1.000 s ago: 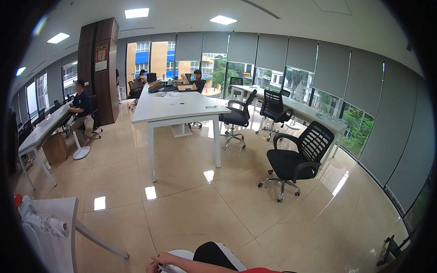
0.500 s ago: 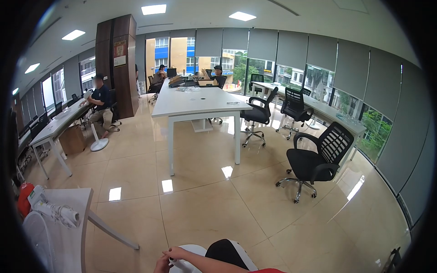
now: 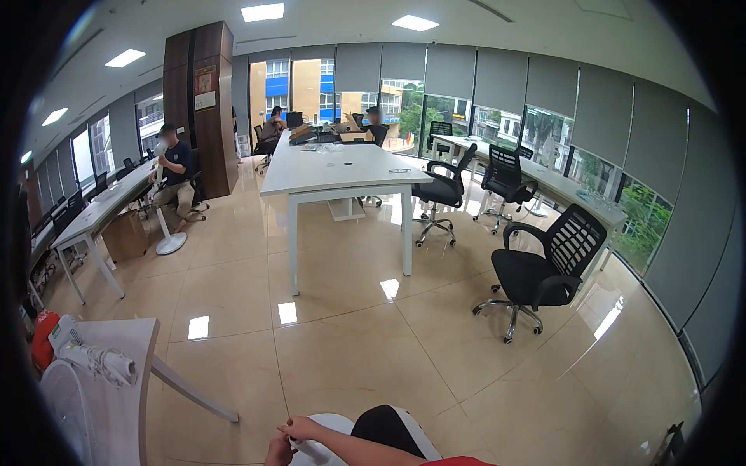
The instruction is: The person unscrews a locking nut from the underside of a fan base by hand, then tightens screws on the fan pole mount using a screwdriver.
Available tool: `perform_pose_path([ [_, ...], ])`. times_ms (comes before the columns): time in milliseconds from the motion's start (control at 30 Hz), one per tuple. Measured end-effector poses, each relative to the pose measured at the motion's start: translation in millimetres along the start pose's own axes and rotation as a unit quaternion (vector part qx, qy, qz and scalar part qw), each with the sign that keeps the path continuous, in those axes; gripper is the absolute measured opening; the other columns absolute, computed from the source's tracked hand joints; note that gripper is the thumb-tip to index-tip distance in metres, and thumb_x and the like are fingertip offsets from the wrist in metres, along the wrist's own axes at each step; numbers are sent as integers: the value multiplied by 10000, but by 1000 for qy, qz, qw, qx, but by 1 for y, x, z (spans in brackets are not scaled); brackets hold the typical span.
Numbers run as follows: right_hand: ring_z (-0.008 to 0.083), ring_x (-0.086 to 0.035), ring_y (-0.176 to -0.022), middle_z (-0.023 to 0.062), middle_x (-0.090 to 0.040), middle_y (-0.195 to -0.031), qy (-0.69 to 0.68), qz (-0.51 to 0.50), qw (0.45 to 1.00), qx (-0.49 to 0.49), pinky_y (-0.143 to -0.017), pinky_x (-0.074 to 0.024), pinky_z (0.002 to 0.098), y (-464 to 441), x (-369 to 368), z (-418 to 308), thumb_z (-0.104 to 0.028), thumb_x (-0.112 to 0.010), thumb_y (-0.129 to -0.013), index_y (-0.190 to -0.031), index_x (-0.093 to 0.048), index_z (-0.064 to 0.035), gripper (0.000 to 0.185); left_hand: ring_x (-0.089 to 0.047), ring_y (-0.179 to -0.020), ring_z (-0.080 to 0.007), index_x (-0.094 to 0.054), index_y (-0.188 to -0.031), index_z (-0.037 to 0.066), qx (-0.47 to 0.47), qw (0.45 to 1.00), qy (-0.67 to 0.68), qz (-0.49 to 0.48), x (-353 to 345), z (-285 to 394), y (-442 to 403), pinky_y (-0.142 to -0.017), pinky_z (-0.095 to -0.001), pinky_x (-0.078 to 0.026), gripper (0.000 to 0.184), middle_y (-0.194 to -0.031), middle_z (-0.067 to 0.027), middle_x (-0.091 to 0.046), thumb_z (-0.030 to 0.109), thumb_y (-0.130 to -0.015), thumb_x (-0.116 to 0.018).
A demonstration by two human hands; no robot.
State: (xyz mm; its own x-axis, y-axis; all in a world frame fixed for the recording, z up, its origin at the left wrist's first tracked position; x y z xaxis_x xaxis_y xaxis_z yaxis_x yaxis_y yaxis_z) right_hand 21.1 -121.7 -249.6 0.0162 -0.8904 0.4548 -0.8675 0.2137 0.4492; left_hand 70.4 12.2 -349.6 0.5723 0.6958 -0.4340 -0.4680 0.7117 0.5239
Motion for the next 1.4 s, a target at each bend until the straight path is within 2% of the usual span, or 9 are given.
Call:
perform_pose_path([
  [100,306,-735,-906,217,-736,-1048,-13,23,999,31,-827,-571,393,-7,-6,10,-637,-616,-890,-1198,-655,48,753,-641,-999,-144,-633,-1214,193,-9,998,-19,62,-4,8,11,-882,-430,-465,305,-1063,22,-693,398,-991,-603],
  [300,319,-726,-955,217,-736,-1061,2,19,999,31,-845,-567,402,-8,-8,8,-646,-619,-885,-1190,-666,35,748,-630,-1018,-152,-613,-1255,196,-1,994,-53,96,18,-13,-11,-896,-442,-450,358,-1109,26,-683,435,-988,-602],
  [367,321,-726,-954,217,-733,-1076,7,18,999,35,-848,-567,402,-6,-5,6,-653,-620,-882,-1202,-661,33,757,-628,-981,-173,-619,-1195,181,14,996,-51,75,0,3,4,-848,-444,-495,247,-1074,13,-677,346,-1016,-573],
  [500,328,-723,-979,218,-723,-1125,14,35,999,32,-877,-562,402,-4,-5,4,-673,-614,-879,-1241,-643,30,791,-617,-1008,-180,-607,-1231,188,18,999,-6,36,-1,5,2,-889,-461,-479,268,-1097,12,-665,345,-1022,-549],
  [600,329,-716,-1011,222,-717,-1145,-20,13,1000,17,-902,-554,400,2,-4,1,-677,-608,-881,-1258,-633,27,800,-613,-1012,-176,-608,-1236,192,-15,998,-67,13,-1,6,4,-919,-482,-465,263,-1100,23,-662,325,-1016,-549],
  [1000,299,-709,-993,195,-717,-1140,9,-25,999,27,-873,-555,383,4,-3,-3,-629,-579,-941,-1259,-625,38,740,-636,-978,-177,-625,-1178,189,-5,994,-31,109,-5,8,12,-892,-510,-493,212,-1065,9,-664,284,-997,-572],
  [1100,301,-710,-987,188,-724,-1122,25,1,999,43,-871,-554,384,-3,-7,4,-627,-573,-941,-1248,-635,25,724,-602,-1110,-162,-615,-1259,207,-53,989,-127,54,1,6,7,-940,-540,-432,338,-1158,51,-670,337,-951,-667],
  [1167,315,-713,-985,202,-729,-1097,16,-4,999,45,-871,-554,394,2,-6,0,-637,-573,-931,-1218,-645,25,725,-651,-960,-175,-618,-1172,146,-7,993,-31,110,0,8,9,-903,-498,-514,210,-1042,-4,-668,231,-984,-580],
  [1400,331,-713,-993,223,-733,-1062,10,-17,999,43,-879,-549,400,4,-4,-3,-639,-568,-928,-1178,-654,35,724,-652,-997,-180,-602,-1225,138,-21,992,-61,112,11,-2,-1,-928,-502,-501,280,-1081,-17,-676,288,-989,-606],
])
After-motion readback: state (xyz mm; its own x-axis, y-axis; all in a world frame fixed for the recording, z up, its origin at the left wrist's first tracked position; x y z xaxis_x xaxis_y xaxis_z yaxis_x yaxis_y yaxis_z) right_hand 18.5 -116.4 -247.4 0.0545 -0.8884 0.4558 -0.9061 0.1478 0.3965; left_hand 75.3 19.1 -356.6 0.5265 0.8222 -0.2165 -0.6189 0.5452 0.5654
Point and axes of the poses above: each hand's wrist, its own y-axis away from the middle knuckle, its own x-axis out of the back of the hand, z = x × y, the point moved 4 cm from there along -y, towards the middle knuckle
